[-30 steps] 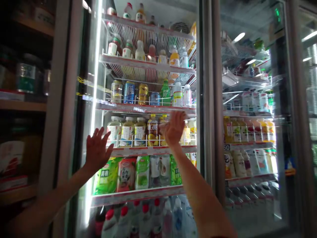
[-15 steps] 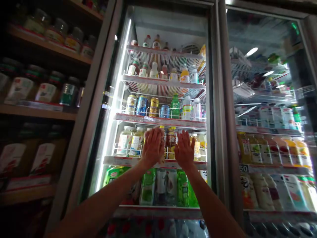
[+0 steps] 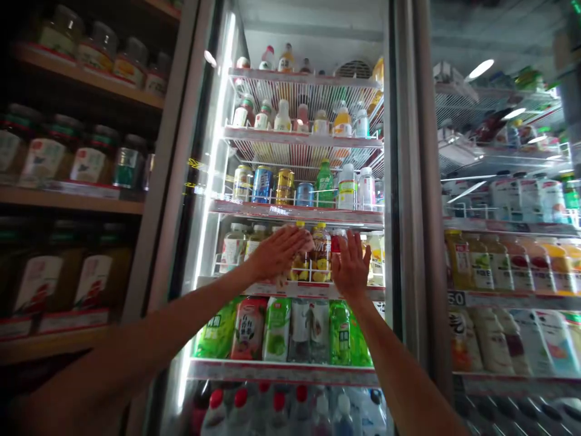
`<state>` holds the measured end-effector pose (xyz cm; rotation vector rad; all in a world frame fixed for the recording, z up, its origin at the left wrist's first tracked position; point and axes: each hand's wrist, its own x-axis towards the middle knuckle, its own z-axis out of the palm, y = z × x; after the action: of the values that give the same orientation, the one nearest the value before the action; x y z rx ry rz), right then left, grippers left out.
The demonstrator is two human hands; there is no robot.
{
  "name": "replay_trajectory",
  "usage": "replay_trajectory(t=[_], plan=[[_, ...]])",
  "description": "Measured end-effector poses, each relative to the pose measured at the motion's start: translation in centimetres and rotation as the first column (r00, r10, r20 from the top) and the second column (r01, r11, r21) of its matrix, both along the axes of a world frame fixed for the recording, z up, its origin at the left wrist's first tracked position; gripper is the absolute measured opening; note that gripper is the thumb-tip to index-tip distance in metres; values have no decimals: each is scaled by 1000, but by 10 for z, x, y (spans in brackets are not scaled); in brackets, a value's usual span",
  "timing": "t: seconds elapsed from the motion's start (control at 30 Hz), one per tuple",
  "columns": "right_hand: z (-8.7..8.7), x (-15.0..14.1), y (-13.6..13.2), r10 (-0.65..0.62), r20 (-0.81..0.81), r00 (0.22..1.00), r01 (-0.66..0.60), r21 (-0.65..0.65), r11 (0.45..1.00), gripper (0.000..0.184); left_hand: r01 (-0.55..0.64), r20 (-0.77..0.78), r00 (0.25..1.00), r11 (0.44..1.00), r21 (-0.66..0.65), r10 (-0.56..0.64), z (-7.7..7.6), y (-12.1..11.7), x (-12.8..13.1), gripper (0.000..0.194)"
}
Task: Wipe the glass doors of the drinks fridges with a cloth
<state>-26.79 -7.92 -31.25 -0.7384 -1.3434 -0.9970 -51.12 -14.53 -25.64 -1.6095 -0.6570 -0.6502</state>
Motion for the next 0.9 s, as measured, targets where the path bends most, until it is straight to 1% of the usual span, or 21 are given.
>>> replay_trajectory(t=[0.03,0.07,0.1,0.13,0.17,0.2,0.23,0.27,0.3,0.33,0.37,0.4,0.43,0.47,0.5,0.57,0.6,0.67,0.73,0.83,0.9], plan=[[0,1,0,4,4,1000,-4,1,1000,42,-15,2,1000,1000,-21,15,2,-4,-7,48],[-1,1,0,8,4,1000,-8,2,1000,43,-24,94,995,1000,-1,24,8,-9,-21,47],[-1,0,1,10,1,1000,-10,1,1000,44,-36,256,967,998,47,23,15,-15,-37,47],[-2,0,1,12,-3,1000,-12,-1,1000,45,-52,428,904,992,116,-3,23,-19,-52,47],[-2,-1,1,12,-11,1000,-13,-3,1000,45,-74,555,831,982,172,-34,29,-22,-62,48],[-2,-2,2,13,-17,1000,-13,-5,1000,46,-93,631,773,974,208,-61,32,-23,-66,49],[-3,-2,2,14,-17,1000,-14,-6,1000,47,-103,661,747,969,223,-73,32,-22,-62,50],[-3,-2,2,14,-13,1000,-14,-7,1000,47,-98,639,767,973,211,-61,28,-18,-51,51],[-3,-2,2,14,-8,1000,-14,-6,1000,47,-82,567,823,981,174,-32,21,-14,-36,51],[-3,-1,2,14,-4,1000,-14,-2,1000,47,-63,457,890,990,125,-1,13,-10,-20,51],[-3,0,2,15,3,1000,-15,4,1000,46,-45,272,962,998,51,29,6,-7,-6,51],[-3,1,3,16,10,1000,-16,9,1000,45,-42,127,991,999,-4,43,1,-5,1,51],[-3,2,3,17,15,1000,-17,12,1000,45,-46,33,998,998,-45,47,-1,-5,2,50],[-3,2,3,18,17,1000,-18,12,1000,44,-47,23,999,997,-56,48,1,-8,-5,49],[-3,2,3,19,15,1000,-19,10,1000,45,-43,97,994,999,-34,46,7,-11,-18,48],[-4,2,4,20,7,1000,-20,3,1000,46,-38,350,936,998,58,16,24,-18,-50,49],[-4,1,4,21,-1,1000,-21,1,1000,47,-42,429,904,995,95,-2,31,-20,-62,50],[-4,0,4,23,-13,1000,-23,3,1000,47,-45,484,875,991,125,-21,35,-21,-69,51],[-5,-1,4,25,-10,1000,-25,1,1000,45,-30,383,924,998,63,4,25,-20,-55,53],[-4,1,4,31,1,1000,-31,-13,999,44,-30,104,994,994,-102,40,-5,-21,-27,69],[-4,2,4,34,3,999,-34,-21,999,45,-58,-51,997,983,-175,50,-16,-26,-27,73]])
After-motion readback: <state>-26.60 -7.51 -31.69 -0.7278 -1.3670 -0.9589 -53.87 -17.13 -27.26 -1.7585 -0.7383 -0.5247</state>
